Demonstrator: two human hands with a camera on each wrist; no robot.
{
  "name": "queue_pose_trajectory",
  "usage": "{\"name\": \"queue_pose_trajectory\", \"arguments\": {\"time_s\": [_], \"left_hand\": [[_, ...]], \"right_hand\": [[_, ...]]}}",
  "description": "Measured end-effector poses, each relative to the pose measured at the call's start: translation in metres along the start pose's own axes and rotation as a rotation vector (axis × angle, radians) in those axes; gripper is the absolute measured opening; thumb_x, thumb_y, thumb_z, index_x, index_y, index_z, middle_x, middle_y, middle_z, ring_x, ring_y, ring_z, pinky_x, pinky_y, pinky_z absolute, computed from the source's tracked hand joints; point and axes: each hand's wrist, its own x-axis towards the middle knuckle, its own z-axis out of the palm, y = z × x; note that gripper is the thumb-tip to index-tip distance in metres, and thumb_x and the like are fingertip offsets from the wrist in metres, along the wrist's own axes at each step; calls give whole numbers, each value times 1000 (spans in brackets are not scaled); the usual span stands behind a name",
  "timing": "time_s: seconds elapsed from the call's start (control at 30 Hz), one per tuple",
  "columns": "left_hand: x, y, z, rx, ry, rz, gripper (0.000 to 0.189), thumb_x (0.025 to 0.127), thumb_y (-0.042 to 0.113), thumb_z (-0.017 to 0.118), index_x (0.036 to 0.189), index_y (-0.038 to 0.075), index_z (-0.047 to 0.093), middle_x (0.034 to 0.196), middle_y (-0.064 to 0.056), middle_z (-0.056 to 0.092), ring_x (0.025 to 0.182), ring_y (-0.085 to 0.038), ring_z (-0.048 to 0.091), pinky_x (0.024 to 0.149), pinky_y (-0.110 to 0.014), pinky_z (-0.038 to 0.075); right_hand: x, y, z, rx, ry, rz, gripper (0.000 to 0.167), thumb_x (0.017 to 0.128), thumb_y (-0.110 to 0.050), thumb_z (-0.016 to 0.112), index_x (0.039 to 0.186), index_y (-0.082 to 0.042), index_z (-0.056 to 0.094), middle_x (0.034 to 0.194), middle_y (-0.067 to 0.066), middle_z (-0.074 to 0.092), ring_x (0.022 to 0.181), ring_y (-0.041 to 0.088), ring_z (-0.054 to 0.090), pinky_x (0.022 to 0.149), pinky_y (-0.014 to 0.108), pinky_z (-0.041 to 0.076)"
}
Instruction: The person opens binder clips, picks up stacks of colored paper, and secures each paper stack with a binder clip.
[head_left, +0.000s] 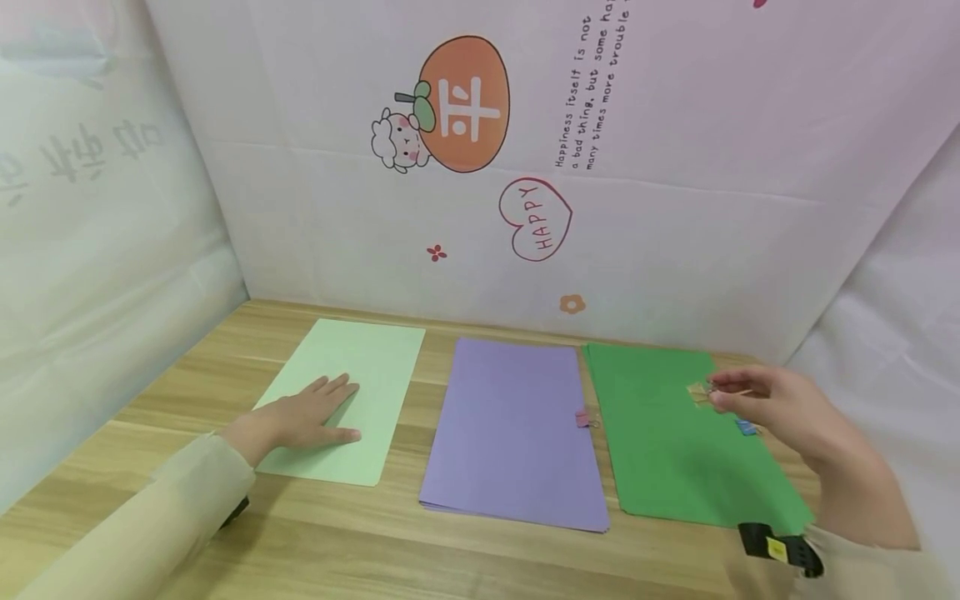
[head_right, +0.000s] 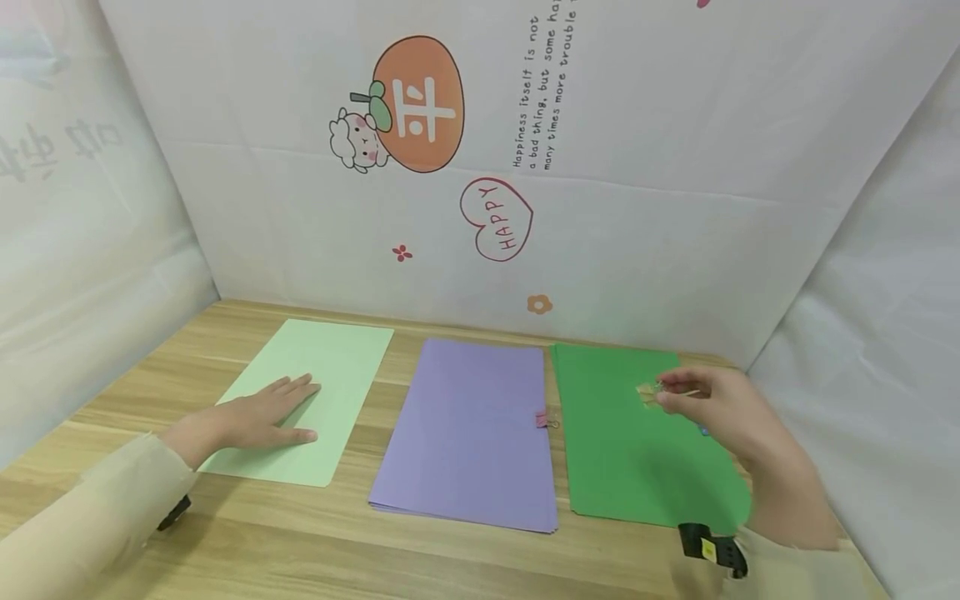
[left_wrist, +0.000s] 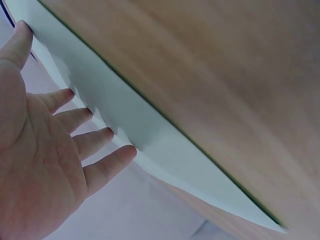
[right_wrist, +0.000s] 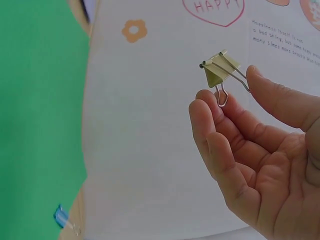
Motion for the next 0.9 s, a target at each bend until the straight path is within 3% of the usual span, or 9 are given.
{"name": "queue_pose_trajectory", "arguments": {"time_s": [0.1,0.27,0.47,0.6,0.67,0.9], "left_hand": [[0,1,-1,3,-3,0,91,94,60,56,156,2,24,164,-26,14,147,-55,12,105,-78,25],[2,2,-2,15,-4,9,90,95,59,55,156,1,24,163,-26,14,147,-55,12,105,-78,25],[3,3,-3,9,-7,11,90,94,59,56,156,1,24,163,-27,14,147,-56,12,105,-78,25],[1,4,-3,-1,-10,1,91,94,59,56,156,1,24,163,-27,13,147,-56,11,105,-78,24],[0,5,-3,0,-11,-5,91,94,59,56,156,1,24,163,-27,14,147,-55,12,105,-79,24],[1,2,-6,3,0,-3,88,96,58,54,155,0,24,162,-28,18,146,-56,15,109,-76,23]], "right_hand": [[3,-7,4,10,7,-6,52,102,-31,56,139,6,50,124,22,66,87,-15,57,82,34,51],[7,-16,8,40,12,-15,52,102,-32,56,139,4,50,125,20,66,90,-13,55,83,33,51],[14,-31,10,114,11,-22,54,102,-35,56,141,1,49,129,20,63,94,-11,55,93,50,48],[20,-45,12,117,15,-39,54,102,-35,57,141,1,49,129,20,64,94,-11,56,95,52,48],[22,-50,13,129,10,-43,53,102,-33,57,141,2,49,129,20,64,94,-10,57,96,48,49],[28,-67,20,197,2,-65,50,101,-28,59,139,5,51,125,17,66,95,-5,62,87,21,50]]}}
